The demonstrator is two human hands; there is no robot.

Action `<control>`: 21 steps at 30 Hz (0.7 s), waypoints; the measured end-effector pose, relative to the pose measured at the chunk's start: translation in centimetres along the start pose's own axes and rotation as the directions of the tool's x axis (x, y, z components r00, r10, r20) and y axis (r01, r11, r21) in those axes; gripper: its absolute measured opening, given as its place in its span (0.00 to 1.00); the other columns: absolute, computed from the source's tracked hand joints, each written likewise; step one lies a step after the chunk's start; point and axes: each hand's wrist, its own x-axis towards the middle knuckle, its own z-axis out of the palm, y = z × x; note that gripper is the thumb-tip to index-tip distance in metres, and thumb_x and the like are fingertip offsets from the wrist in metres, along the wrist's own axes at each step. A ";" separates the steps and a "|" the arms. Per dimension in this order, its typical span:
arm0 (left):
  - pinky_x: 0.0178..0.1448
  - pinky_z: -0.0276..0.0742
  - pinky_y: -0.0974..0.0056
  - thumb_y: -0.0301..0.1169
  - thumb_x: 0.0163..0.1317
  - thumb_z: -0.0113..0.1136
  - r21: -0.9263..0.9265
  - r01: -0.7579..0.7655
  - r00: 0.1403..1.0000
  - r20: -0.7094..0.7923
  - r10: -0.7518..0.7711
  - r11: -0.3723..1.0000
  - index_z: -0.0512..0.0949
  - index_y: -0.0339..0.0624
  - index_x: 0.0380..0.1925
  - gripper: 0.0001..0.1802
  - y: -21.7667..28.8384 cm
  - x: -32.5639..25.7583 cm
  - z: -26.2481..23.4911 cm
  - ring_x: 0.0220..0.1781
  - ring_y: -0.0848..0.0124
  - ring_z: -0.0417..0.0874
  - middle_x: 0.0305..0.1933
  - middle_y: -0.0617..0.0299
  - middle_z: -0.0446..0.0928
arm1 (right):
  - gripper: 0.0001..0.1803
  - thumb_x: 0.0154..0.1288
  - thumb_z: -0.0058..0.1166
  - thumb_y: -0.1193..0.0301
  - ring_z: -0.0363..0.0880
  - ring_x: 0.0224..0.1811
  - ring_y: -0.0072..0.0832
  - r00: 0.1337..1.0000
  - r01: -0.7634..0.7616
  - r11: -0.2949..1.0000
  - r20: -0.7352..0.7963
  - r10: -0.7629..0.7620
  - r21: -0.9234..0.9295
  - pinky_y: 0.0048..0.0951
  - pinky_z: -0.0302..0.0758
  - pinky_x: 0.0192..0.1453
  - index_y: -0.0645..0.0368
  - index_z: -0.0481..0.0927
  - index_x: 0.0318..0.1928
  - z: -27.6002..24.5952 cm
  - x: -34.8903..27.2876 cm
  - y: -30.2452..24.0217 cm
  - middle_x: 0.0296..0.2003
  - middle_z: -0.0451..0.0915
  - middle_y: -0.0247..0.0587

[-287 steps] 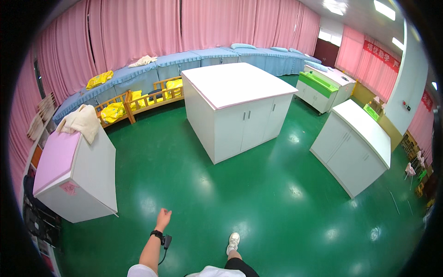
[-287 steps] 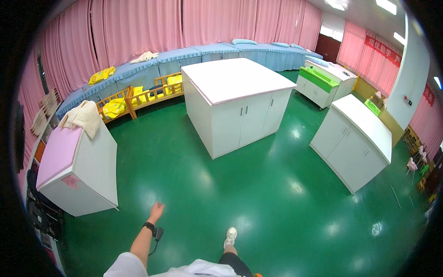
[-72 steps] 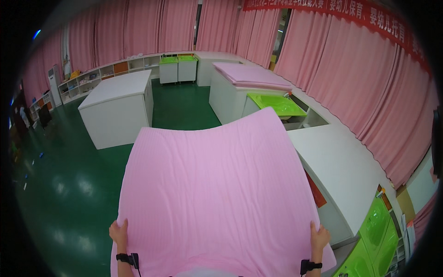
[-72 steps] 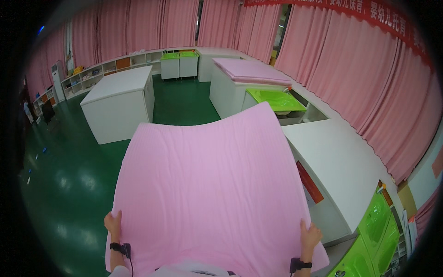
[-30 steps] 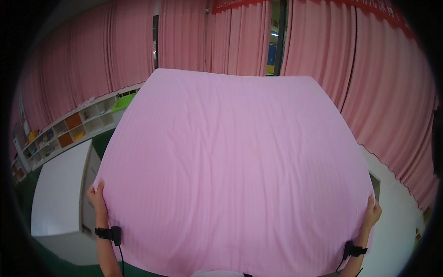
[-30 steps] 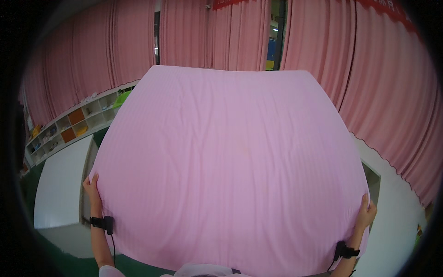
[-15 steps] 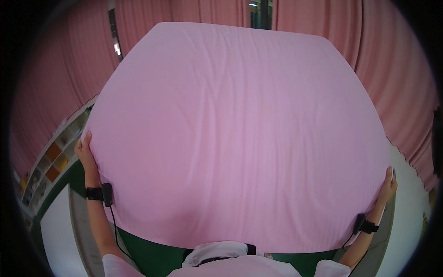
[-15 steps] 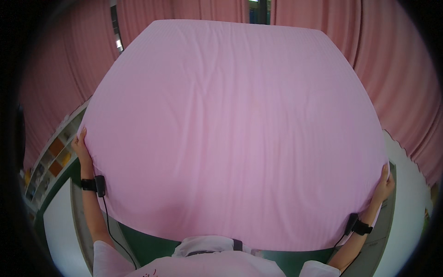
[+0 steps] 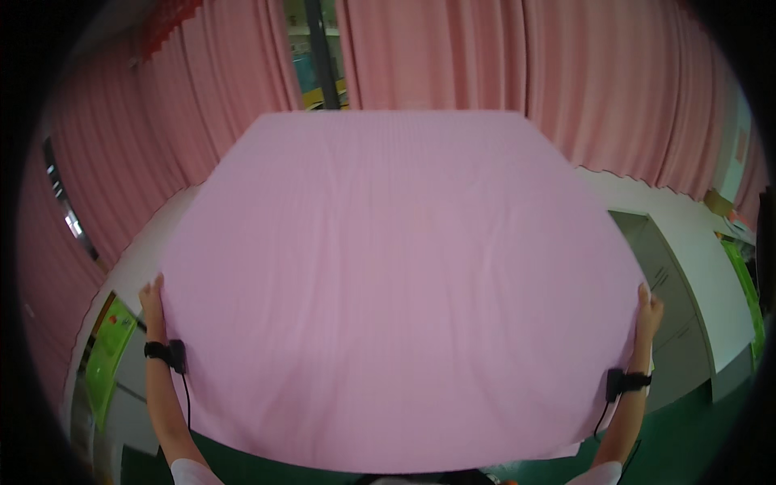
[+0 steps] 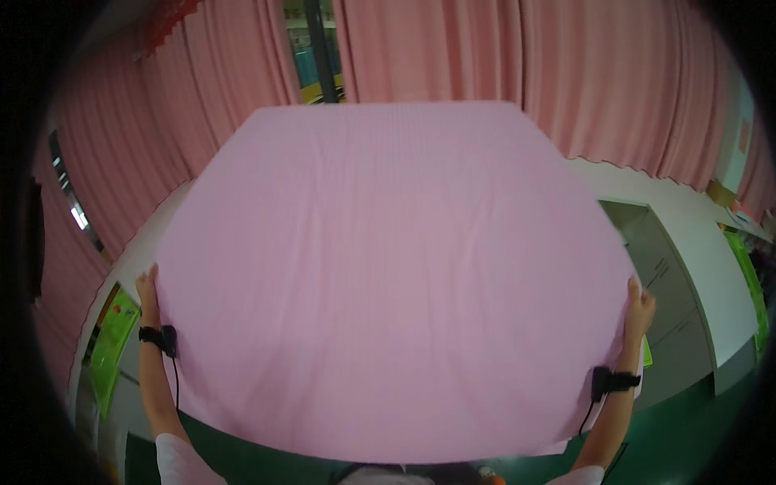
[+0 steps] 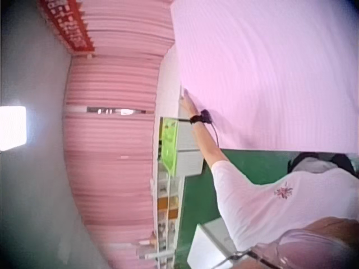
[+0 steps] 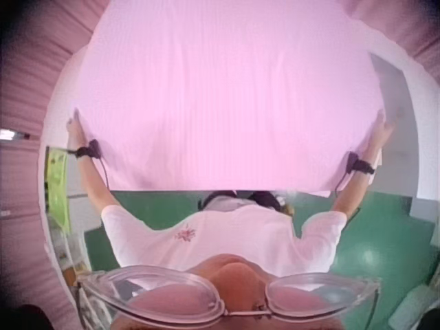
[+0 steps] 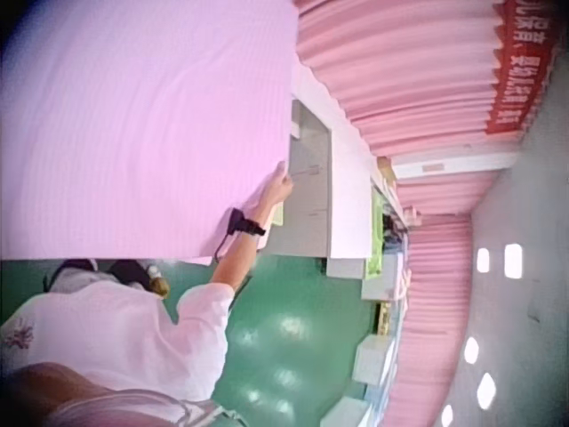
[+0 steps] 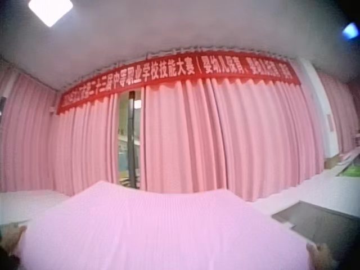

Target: The person straightens a large pink cloth over several different white cubic tabletops, smoothing out wrinkles with their hands after positioning it.

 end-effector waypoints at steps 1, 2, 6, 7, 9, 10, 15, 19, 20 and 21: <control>0.36 0.71 0.66 0.43 0.54 0.59 0.109 -0.026 0.997 0.081 0.018 0.994 0.73 0.25 0.36 0.26 -5.9 4.7 -1.5 0.32 0.71 0.75 0.32 0.57 0.75 | 0.31 0.57 0.51 0.49 0.63 0.19 0.24 0.999 -0.031 0.995 0.036 0.034 -0.094 0.33 0.61 0.24 0.69 0.70 0.17 0.7 -2.0 -0.4 0.13 0.65 0.40; 0.39 0.72 0.64 0.45 0.55 0.57 0.110 0.056 0.994 0.089 -0.065 0.992 0.70 0.24 0.41 0.29 -9.4 6.3 1.1 0.37 0.70 0.75 0.37 0.53 0.75 | 0.31 0.58 0.48 0.48 0.68 0.21 0.32 0.999 -0.041 0.975 0.008 0.044 -0.219 0.37 0.64 0.27 0.69 0.73 0.21 1.1 -3.2 -0.3 0.16 0.70 0.47; 0.57 0.63 0.54 0.48 0.61 0.47 0.514 -0.057 0.938 0.321 -0.130 0.856 0.60 0.22 0.53 0.35 -26.1 4.8 8.1 0.54 0.47 0.69 0.51 0.35 0.67 | 0.34 0.61 0.37 0.44 0.74 0.39 0.55 0.950 -0.142 0.797 0.146 0.277 -0.587 0.48 0.69 0.44 0.68 0.75 0.37 4.2 -7.1 10.9 0.35 0.76 0.62; 0.57 0.63 0.51 0.49 0.63 0.40 0.839 -0.061 0.914 0.265 -0.308 0.541 0.60 0.25 0.53 0.33 -25.9 2.1 13.2 0.56 0.46 0.66 0.54 0.37 0.65 | 0.35 0.61 0.35 0.44 0.73 0.43 0.56 0.904 -0.173 0.729 0.187 0.385 -0.662 0.49 0.68 0.49 0.68 0.74 0.42 2.7 -7.8 13.5 0.39 0.75 0.63; 0.55 0.64 0.48 0.49 0.64 0.36 0.912 -0.112 0.932 0.234 -0.277 0.395 0.62 0.29 0.52 0.32 -22.1 0.4 17.7 0.56 0.48 0.66 0.54 0.40 0.65 | 0.36 0.60 0.36 0.44 0.70 0.50 0.55 0.870 -0.282 0.780 0.195 0.454 -0.558 0.46 0.66 0.54 0.67 0.69 0.51 2.1 -11.1 16.9 0.45 0.73 0.63; 0.55 0.64 0.47 0.50 0.64 0.36 0.913 -0.101 0.945 0.212 -0.249 0.395 0.62 0.30 0.52 0.31 -23.6 0.9 17.0 0.56 0.50 0.65 0.54 0.41 0.64 | 0.36 0.60 0.36 0.44 0.70 0.50 0.55 0.875 -0.278 0.781 0.189 0.446 -0.558 0.46 0.66 0.54 0.67 0.69 0.51 2.4 -10.7 16.4 0.45 0.73 0.63; 0.53 0.64 0.45 0.45 0.59 0.47 0.900 0.031 0.927 0.137 -0.349 0.435 0.61 0.36 0.55 0.29 -22.1 0.9 19.2 0.59 0.50 0.63 0.57 0.44 0.62 | 0.42 0.55 0.52 0.52 0.60 0.61 0.48 0.784 -0.065 0.860 0.507 0.358 -0.506 0.37 0.62 0.61 0.71 0.56 0.61 -0.7 -9.5 12.7 0.57 0.62 0.62; 0.42 0.71 0.53 0.43 0.54 0.51 0.493 -0.319 0.866 0.498 0.038 0.810 0.73 0.35 0.41 0.22 -20.8 2.2 25.9 0.43 0.57 0.77 0.38 0.52 0.77 | 0.30 0.57 0.54 0.61 0.71 0.53 0.40 0.733 0.291 0.914 0.679 -0.024 -0.283 0.33 0.68 0.55 0.61 0.65 0.58 -2.8 -9.5 14.0 0.52 0.71 0.53; 0.42 0.71 0.53 0.43 0.54 0.51 0.481 -0.343 0.858 0.511 0.060 0.807 0.73 0.35 0.41 0.22 -19.3 0.8 27.3 0.43 0.57 0.77 0.38 0.52 0.77 | 0.27 0.58 0.52 0.61 0.74 0.49 0.39 0.671 0.105 0.984 0.741 0.037 -0.145 0.33 0.70 0.53 0.60 0.68 0.56 -2.9 -10.3 12.2 0.49 0.74 0.50; 0.40 0.72 0.58 0.42 0.55 0.52 0.251 -0.153 0.813 0.581 -0.022 0.956 0.74 0.36 0.38 0.20 -17.0 -1.6 29.9 0.37 0.62 0.78 0.33 0.56 0.77 | 0.24 0.60 0.50 0.61 0.76 0.46 0.38 0.606 -0.097 0.995 0.792 0.073 -0.017 0.33 0.71 0.51 0.59 0.70 0.54 -3.6 -10.9 10.4 0.45 0.77 0.47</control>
